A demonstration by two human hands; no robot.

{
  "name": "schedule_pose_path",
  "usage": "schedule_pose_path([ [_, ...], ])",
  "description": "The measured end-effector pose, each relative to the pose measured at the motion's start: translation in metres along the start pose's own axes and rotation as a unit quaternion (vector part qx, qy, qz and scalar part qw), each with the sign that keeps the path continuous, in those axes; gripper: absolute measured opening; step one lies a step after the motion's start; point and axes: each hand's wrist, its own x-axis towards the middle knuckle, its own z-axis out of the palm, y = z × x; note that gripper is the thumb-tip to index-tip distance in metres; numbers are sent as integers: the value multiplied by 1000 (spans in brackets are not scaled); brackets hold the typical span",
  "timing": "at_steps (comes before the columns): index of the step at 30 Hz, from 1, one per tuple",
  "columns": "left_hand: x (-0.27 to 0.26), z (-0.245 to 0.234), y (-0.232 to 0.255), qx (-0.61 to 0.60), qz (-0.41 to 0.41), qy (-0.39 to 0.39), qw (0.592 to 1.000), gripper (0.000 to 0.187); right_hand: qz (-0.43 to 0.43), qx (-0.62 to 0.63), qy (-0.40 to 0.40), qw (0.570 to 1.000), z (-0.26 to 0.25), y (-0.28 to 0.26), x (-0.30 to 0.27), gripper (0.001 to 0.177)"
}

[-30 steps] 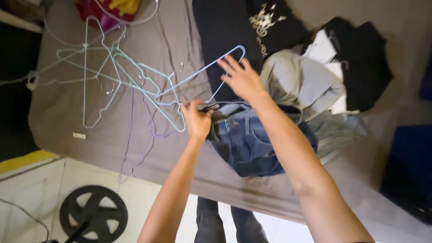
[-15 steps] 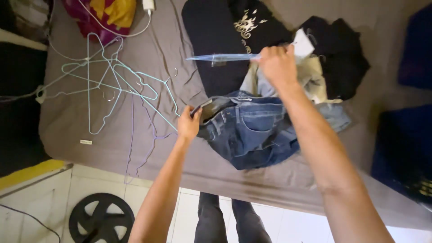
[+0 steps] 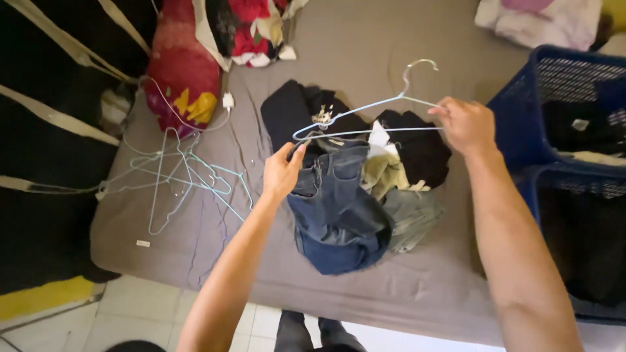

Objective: The recorder takes jeans and a hoodie from a bed and hangs them on hangers, then hangs them on a door.

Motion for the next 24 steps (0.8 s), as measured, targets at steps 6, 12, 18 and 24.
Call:
schedule_pose_path([
  [6,14,-30,48,50,75,-15,996,39,-88,-113,54,988,-57,30,7,20],
  [12,8,-47,104,48,265,-94,958,29,-128,-237,84,959,-77,13,35,22],
  [18,1,-65,116,151,282,-10,947,24,-192,-194,103,956,-97,7,50,36],
  [24,-7,-55,137,211,223,80,948,26,-220,-176,99,954,-79,-16,54,28],
])
